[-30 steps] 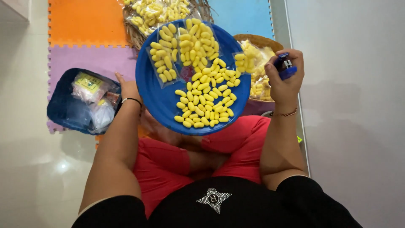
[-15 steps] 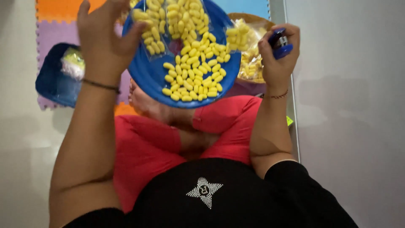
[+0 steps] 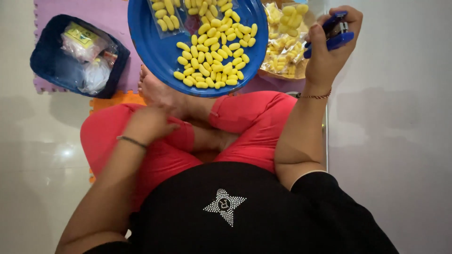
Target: The person is manually sorting yellow snacks into a blue tray and sealing small plastic bags using a hand stapler.
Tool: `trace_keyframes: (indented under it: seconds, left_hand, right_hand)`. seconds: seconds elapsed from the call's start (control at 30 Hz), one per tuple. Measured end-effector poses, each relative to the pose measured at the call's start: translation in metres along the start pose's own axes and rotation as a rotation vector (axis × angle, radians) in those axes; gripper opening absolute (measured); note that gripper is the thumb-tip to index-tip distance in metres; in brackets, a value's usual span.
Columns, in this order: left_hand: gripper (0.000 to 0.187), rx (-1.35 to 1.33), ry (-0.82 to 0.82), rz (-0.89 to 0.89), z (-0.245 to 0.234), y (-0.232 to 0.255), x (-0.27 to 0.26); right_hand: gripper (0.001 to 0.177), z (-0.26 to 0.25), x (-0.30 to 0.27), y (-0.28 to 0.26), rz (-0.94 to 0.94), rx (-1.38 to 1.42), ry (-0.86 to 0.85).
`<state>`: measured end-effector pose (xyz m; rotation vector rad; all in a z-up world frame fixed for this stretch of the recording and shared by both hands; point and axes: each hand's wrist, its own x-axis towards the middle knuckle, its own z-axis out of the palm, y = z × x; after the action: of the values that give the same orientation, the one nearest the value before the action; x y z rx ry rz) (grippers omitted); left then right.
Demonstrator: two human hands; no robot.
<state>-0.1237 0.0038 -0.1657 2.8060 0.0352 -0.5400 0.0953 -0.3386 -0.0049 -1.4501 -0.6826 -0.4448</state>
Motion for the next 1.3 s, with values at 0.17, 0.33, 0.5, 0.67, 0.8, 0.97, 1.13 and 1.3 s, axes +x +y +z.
trace_keyframes:
  seconds: [0.17, 0.33, 0.5, 0.67, 0.8, 0.97, 1.13, 1.3]
  left_hand:
    - [0.072, -0.272, 0.189, 0.303, 0.002, 0.076, 0.049]
    - [0.056, -0.308, 0.302, 0.394, 0.03, 0.094, 0.079]
    - [0.052, -0.317, 0.078, 0.183, 0.015, 0.094, 0.085]
    - [0.058, -0.23, -0.045, 0.036, 0.052, 0.059, 0.107]
    - [0.045, -0.26, 0.143, 0.014, 0.12, 0.021, 0.146]
    - [0.024, -0.386, 0.74, -0.537, 0.002, 0.057, 0.084]
    - [0.045, -0.382, -0.438, 0.302, -0.108, 0.097, -0.009]
    - [0.076, -0.74, 0.552, 0.606, -0.196, 0.117, -0.026]
  right_hand:
    - [0.035, 0.0, 0.001, -0.005, -0.025, 0.003, -0.018]
    - [0.034, 0.004, -0.007, -0.004, -0.06, -0.003, -0.063]
    - [0.035, 0.009, -0.007, 0.0, -0.013, 0.013, -0.067]
    - [0.036, 0.004, -0.01, -0.004, -0.01, -0.022, -0.057]
    - [0.036, 0.004, -0.012, -0.004, 0.01, 0.034, -0.031]
    - [0.037, 0.001, -0.012, -0.004, -0.008, -0.005, -0.065]
    - [0.039, 0.014, -0.014, -0.018, 0.113, -0.015, -0.103]
    - [0.042, 0.048, -0.017, -0.036, 0.219, 0.067, -0.348]
